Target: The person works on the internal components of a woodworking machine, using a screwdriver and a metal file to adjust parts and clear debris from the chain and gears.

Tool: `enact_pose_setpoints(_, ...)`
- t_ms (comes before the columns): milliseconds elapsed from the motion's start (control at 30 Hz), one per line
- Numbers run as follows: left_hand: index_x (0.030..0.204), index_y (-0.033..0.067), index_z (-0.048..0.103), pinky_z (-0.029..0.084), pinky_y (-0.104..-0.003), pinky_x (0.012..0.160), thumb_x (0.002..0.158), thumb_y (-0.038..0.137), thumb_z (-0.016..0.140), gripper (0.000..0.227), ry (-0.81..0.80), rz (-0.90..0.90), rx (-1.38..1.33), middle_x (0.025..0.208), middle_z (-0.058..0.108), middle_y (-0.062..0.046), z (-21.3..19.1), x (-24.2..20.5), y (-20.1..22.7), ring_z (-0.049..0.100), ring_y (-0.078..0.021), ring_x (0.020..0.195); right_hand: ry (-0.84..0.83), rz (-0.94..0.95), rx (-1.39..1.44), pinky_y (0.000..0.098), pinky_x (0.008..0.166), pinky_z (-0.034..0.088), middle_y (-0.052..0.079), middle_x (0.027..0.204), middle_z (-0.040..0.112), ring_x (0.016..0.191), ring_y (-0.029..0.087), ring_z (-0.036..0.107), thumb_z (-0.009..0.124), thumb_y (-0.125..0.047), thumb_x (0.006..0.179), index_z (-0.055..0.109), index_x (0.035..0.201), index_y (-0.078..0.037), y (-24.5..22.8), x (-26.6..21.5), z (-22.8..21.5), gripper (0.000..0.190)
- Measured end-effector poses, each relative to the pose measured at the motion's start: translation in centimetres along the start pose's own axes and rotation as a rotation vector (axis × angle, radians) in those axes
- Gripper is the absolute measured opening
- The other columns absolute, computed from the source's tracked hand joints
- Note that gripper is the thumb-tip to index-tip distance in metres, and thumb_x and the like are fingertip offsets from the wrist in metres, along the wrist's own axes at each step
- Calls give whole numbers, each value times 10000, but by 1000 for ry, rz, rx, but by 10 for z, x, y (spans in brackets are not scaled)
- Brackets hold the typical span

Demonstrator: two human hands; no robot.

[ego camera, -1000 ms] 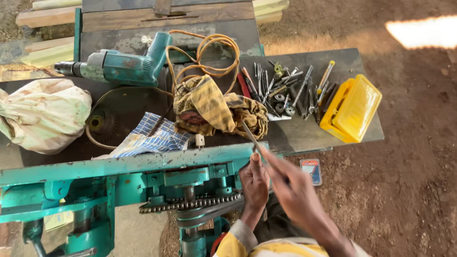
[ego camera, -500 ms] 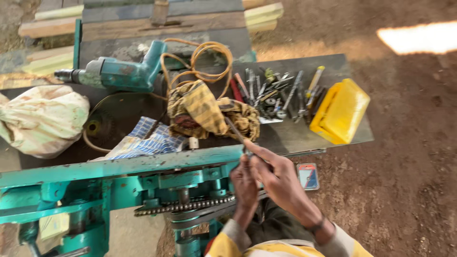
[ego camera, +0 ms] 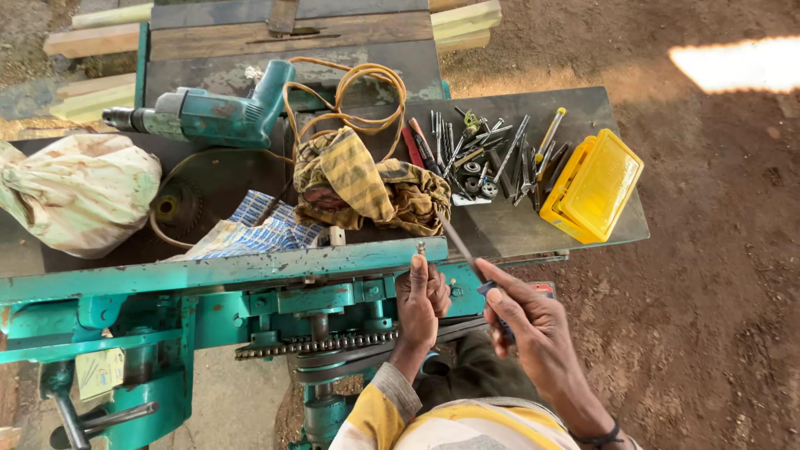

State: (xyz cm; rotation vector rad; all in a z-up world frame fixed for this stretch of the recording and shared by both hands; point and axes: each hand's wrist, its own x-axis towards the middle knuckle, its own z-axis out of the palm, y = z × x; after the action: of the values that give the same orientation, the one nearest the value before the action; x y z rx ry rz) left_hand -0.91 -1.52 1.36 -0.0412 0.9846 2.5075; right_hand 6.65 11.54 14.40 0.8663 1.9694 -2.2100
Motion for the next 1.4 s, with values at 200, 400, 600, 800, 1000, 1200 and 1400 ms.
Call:
enact_pose_setpoints(200,618,139,365,201,-288,421,1069,517,478,599,169,105,210,529,322,57,4,-1,-12,266,-74,452,-15,81,43,244,426,459,20,755,569,554,79,518,594,-171,972,627,1430,-131,-1,-4,11,461)
enact_pose_setpoints(400,615,151,379,249,-291,430,1073,506,476,588,248,158,264,540,352,59,13,-3,-17,300,-63,467,-23,138,43,233,375,404,22,741,559,523,66,484,598,-169,970,623,1442,-131,-3,-11,14,474)
enact_pose_setpoints(600,622,146,406,257,-292,425,1060,490,469,560,271,141,299,537,384,61,17,-2,-14,320,-66,459,-5,177,2,227,363,383,21,741,569,506,59,479,590,-166,964,619,1443,-142,-9,-15,23,480)
enact_pose_setpoints(800,672,121,465,190,-288,487,1099,409,512,517,278,264,381,581,350,97,22,-3,-13,260,-31,535,5,252,-153,240,354,303,-26,632,441,437,51,335,566,-189,967,600,1471,-235,-26,-18,33,508)
enact_pose_setpoints(1000,686,99,486,190,-280,495,1107,363,530,499,336,265,335,606,347,112,27,-2,-20,262,-27,568,56,159,-426,253,361,277,-52,547,357,423,50,302,585,-176,956,593,1463,-233,-30,-24,51,510)
enact_pose_setpoints(1200,719,87,631,215,-282,420,1054,360,520,446,317,214,388,515,418,76,26,-1,-15,312,-41,455,104,134,-433,240,378,267,-64,585,395,460,40,316,588,-120,941,620,1448,-188,-27,-31,55,513)
enact_pose_setpoints(1400,745,46,615,358,-268,451,1106,351,540,479,296,296,337,603,539,52,27,-4,-12,463,-22,544,-4,-161,-651,226,444,306,-57,658,504,532,21,370,571,-107,986,593,1460,-132,-25,20,68,475)
